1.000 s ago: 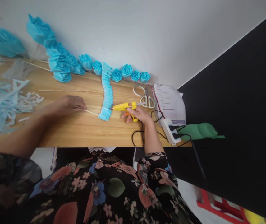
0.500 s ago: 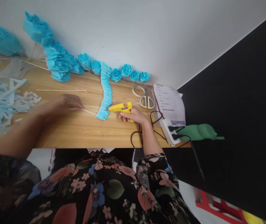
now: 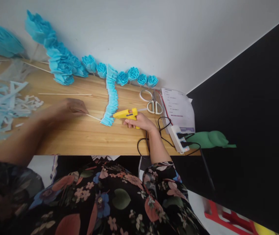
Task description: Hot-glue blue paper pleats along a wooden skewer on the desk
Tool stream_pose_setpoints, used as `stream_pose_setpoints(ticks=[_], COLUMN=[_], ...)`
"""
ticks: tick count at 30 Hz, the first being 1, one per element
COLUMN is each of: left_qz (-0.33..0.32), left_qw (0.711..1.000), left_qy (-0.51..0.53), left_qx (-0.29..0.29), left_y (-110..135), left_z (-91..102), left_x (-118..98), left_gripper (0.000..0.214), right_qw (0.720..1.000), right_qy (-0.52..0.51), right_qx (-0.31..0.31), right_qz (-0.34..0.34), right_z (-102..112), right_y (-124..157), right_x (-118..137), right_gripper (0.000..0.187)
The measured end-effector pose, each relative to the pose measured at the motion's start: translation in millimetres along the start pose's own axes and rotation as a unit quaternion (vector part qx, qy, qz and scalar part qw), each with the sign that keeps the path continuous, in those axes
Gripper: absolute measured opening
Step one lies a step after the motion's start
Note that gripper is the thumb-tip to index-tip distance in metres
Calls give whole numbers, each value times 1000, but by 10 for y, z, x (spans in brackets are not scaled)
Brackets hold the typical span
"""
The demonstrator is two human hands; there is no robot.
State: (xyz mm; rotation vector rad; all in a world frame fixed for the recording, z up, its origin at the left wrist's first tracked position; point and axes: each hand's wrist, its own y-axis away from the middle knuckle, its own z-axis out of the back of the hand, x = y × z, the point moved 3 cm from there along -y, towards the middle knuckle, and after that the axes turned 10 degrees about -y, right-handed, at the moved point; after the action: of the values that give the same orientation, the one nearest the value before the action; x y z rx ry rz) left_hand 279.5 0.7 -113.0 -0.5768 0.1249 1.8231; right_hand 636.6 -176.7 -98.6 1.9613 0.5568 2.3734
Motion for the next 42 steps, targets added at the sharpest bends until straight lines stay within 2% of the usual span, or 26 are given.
stream_pose_setpoints(ticks=[10, 14, 16, 21, 26, 37, 42], left_qz=[9, -5, -16, -12, 3, 24, 30], left_qw=[1000, 999, 999, 1000, 1000, 999, 999], left_qy=[0, 3, 8, 8, 7, 18, 18], left_qx=[14, -36, -43, 3, 23, 31, 29], left_y=[14, 23, 23, 17, 24, 21, 18], left_z=[-9, -66, -75, -31, -2, 28, 27], left_x=[8, 59, 69, 57, 42, 2, -10], left_gripper=[52, 62, 62, 50, 50, 52, 48], right_qw=[999, 998, 998, 997, 998, 997, 995], right_qy=[33, 41, 35, 46, 38, 66, 75], right_qx=[-16, -45, -59, -54, -57, -48, -60], right_qz=[-8, -8, -1, 1, -11, 3, -2], right_z=[-40, 45, 84, 94, 81, 28, 43], right_y=[4, 43, 59, 65, 52, 53, 63], right_x=[57, 42, 35, 33, 15, 107, 101], right_gripper=[52, 55, 58, 60, 63, 51, 51])
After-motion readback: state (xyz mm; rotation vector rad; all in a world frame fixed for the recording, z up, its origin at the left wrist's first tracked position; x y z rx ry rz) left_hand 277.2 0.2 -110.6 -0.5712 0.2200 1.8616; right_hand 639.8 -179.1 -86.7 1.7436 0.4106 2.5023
